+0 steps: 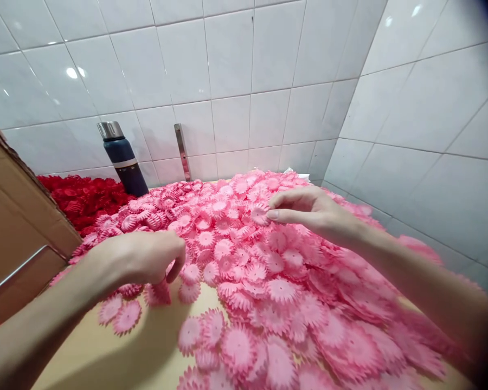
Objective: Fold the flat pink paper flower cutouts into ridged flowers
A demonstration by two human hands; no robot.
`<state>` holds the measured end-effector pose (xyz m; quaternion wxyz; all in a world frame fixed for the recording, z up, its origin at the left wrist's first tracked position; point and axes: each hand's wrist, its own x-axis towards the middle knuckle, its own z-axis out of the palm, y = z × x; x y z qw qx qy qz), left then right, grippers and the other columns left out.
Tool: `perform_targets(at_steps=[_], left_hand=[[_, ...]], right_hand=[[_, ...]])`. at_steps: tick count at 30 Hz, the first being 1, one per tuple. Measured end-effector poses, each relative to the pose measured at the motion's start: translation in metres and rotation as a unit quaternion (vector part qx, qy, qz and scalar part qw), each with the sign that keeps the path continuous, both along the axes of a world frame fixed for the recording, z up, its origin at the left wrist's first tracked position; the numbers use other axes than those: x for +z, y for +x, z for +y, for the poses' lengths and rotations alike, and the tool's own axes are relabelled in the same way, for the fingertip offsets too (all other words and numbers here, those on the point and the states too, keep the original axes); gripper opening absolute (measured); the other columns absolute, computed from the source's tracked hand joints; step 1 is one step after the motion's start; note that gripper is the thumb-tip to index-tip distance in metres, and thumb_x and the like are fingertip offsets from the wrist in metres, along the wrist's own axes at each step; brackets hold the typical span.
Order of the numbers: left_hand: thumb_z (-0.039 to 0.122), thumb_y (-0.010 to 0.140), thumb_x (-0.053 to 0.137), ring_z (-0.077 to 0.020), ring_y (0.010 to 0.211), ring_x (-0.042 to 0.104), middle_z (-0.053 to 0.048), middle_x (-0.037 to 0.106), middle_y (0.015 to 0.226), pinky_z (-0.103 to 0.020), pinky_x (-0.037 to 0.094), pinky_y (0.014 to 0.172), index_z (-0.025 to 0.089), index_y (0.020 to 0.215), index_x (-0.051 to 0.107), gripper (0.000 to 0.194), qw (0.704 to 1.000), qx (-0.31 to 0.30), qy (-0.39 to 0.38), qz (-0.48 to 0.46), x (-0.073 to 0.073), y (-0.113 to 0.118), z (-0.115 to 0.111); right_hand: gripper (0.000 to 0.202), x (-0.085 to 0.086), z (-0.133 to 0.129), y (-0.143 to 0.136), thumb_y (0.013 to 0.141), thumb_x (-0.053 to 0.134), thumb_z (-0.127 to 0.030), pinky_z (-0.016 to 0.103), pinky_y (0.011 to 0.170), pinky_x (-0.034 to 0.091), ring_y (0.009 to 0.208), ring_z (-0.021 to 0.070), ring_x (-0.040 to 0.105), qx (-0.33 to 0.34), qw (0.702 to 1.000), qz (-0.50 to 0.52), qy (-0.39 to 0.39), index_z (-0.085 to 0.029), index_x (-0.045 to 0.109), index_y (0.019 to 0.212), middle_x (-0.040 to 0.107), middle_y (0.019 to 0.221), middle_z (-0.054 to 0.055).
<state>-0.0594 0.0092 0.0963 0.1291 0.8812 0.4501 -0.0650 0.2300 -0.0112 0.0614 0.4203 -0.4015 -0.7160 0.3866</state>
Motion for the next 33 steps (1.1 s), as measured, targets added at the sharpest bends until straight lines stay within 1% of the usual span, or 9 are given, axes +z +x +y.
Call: perform_targets(at_steps=[3, 5, 8, 9, 11, 13, 17, 26, 33], left_hand=[[0.017, 0.059, 0.066, -0.0131, 0.04, 0.05, -0.002, 0.065, 0.053, -0.02, 0.024, 0.035, 0.023, 0.055, 0.071, 0.009, 0.985, 0.002, -0.097, 0.143, 0.003, 0.001, 0.004], [0.012, 0.063, 0.06, -0.0143, 0.049, 0.057, -0.003, 0.07, 0.066, -0.02, 0.028, 0.039, 0.025, 0.074, 0.076, 0.023, 0.984, 0.004, -0.1, 0.148, 0.008, -0.001, 0.007], [0.017, 0.073, 0.055, -0.0152, 0.063, 0.061, -0.003, 0.071, 0.081, -0.021, 0.034, 0.048, 0.027, 0.09, 0.074, 0.027, 0.995, -0.017, -0.045, 0.092, 0.017, 0.007, 0.009], [0.024, 0.079, 0.053, -0.0148, 0.061, 0.059, -0.004, 0.07, 0.077, -0.022, 0.034, 0.049, 0.024, 0.085, 0.073, 0.021, 0.997, -0.023, -0.025, 0.069, 0.019, 0.015, 0.008], [0.042, 0.082, 0.054, -0.0134, 0.055, 0.053, -0.005, 0.066, 0.07, -0.024, 0.031, 0.048, 0.018, 0.076, 0.069, 0.029, 0.999, -0.039, 0.023, 0.014, 0.021, 0.036, 0.008], [0.052, 0.082, 0.052, -0.0108, 0.047, 0.044, -0.003, 0.059, 0.06, -0.024, 0.027, 0.045, 0.014, 0.071, 0.065, 0.041, 0.994, -0.073, 0.063, -0.045, 0.018, 0.058, 0.008], [0.059, 0.083, 0.048, -0.009, 0.048, 0.04, 0.0, 0.055, 0.057, -0.024, 0.024, 0.045, 0.015, 0.069, 0.064, 0.049, 0.983, -0.129, 0.041, -0.123, 0.003, 0.085, 0.016], [0.041, 0.087, 0.05, -0.0099, 0.057, 0.049, 0.0, 0.061, 0.065, -0.024, 0.033, 0.052, 0.015, 0.079, 0.067, 0.032, 0.973, -0.149, -0.007, -0.177, -0.007, 0.077, 0.032], [0.035, 0.086, 0.053, -0.01, 0.065, 0.056, -0.001, 0.065, 0.077, -0.022, 0.042, 0.059, 0.016, 0.085, 0.066, 0.023, 0.951, -0.167, -0.116, -0.232, -0.008, 0.079, 0.033]], right_hand=[[0.017, 0.0, 0.0, 0.002, 0.077, 0.068, -0.036, 0.03, 0.068, 0.048, 0.072, 0.0149, 0.06, -0.008, 1.0, -0.002, -0.003, -0.02, 0.067, 0.071, 0.065, 0.073, 0.001], [0.017, -0.001, 0.001, 0.003, 0.076, 0.068, -0.035, 0.029, 0.066, 0.048, 0.07, 0.0142, 0.06, -0.012, 1.0, -0.005, -0.003, -0.019, 0.067, 0.07, 0.065, 0.071, 0.001], [0.017, -0.003, 0.003, 0.002, 0.076, 0.07, -0.035, 0.028, 0.063, 0.048, 0.069, 0.0142, 0.06, 0.0, 1.0, -0.007, -0.008, -0.019, 0.068, 0.072, 0.066, 0.072, 0.002], [0.017, -0.004, 0.003, 0.001, 0.075, 0.07, -0.035, 0.027, 0.062, 0.048, 0.069, 0.0143, 0.06, 0.004, 1.0, -0.008, -0.009, -0.019, 0.069, 0.073, 0.066, 0.073, 0.002], [0.016, -0.006, 0.003, -0.001, 0.076, 0.07, -0.035, 0.027, 0.061, 0.048, 0.068, 0.0143, 0.06, 0.01, 1.0, -0.011, -0.01, -0.019, 0.07, 0.075, 0.067, 0.073, 0.002], [0.015, -0.008, 0.003, -0.003, 0.077, 0.069, -0.034, 0.027, 0.061, 0.048, 0.068, 0.0143, 0.061, 0.022, 1.0, -0.012, -0.011, -0.019, 0.071, 0.078, 0.067, 0.073, 0.002], [0.012, -0.009, 0.002, -0.003, 0.078, 0.068, -0.03, 0.026, 0.058, 0.046, 0.065, 0.0133, 0.059, 0.043, 0.999, -0.025, -0.012, -0.02, 0.072, 0.079, 0.067, 0.071, 0.001], [0.02, -0.016, 0.006, 0.001, 0.08, 0.064, -0.036, 0.027, 0.056, 0.043, 0.061, 0.0125, 0.054, 0.042, 0.998, -0.047, -0.019, -0.017, 0.071, 0.077, 0.063, 0.067, 0.002], [0.015, -0.018, 0.007, 0.002, 0.079, 0.066, -0.031, 0.026, 0.056, 0.043, 0.062, 0.0121, 0.055, 0.041, 0.998, -0.038, -0.021, -0.018, 0.073, 0.081, 0.066, 0.069, 0.002]])
